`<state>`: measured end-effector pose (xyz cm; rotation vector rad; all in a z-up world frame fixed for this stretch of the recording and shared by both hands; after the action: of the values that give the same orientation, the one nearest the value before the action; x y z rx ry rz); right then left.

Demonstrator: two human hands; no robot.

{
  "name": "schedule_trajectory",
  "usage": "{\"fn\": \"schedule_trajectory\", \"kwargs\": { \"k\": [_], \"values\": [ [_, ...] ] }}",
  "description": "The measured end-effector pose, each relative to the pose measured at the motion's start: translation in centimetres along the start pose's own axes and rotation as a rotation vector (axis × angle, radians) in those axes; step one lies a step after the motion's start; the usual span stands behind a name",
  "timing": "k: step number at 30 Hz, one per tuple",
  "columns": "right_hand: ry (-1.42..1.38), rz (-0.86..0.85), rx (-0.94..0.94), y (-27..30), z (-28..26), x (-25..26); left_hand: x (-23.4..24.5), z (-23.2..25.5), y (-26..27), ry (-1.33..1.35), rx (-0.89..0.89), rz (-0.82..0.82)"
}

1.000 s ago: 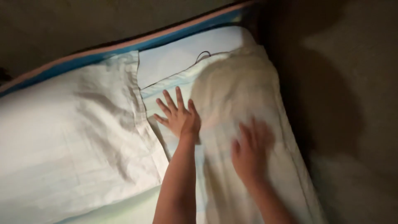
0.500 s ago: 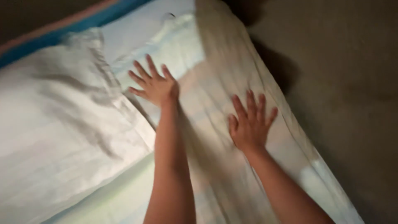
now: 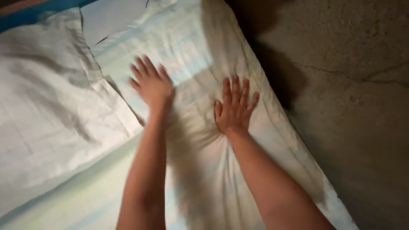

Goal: Making a bed by putting pillowcases on pillows and tucking in the bedsheet.

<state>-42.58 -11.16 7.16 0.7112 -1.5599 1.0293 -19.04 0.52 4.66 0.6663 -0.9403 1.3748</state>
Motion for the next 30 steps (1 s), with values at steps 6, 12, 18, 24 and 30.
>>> {"fn": "schedule_trajectory", "kwargs": {
  "k": [6, 12, 18, 24, 30],
  "values": [
    [0.033, 0.049, 0.039, 0.1, 0.1, -0.3, 3.3, 1.8, 19.3, -0.1, -0.001, 0.058],
    [0.0, -0.024, 0.096, -0.3, 0.7, 1.7, 3.9, 3.5, 18.5, -0.139, 0.1, -0.091],
    [-0.089, 0.113, 0.165, -6.3, 3.4, -2.1, 3.1, 2.9, 18.2, -0.227, 0.143, -0.292],
    [-0.272, 0.525, -0.36, -13.1, 16.2, -8.4, 1.9, 1.8, 17.2, -0.215, 0.18, -0.413],
    [-0.294, 0.284, -0.152, -14.3, 20.2, -9.7, 1.1, 1.3, 16.9, -0.231, 0.136, -0.376]
  ]
}}
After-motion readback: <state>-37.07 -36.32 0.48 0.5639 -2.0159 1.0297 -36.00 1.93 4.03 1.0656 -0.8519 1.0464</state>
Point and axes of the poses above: each hand's wrist, its own y-axis away from the middle knuckle, its own x-axis out of the back of the hand, z = x × y, the point moved 3 cm from there along -y, towards the middle knuckle, and after that the axes turned 14 degrees about x, right-handed, at the moved point
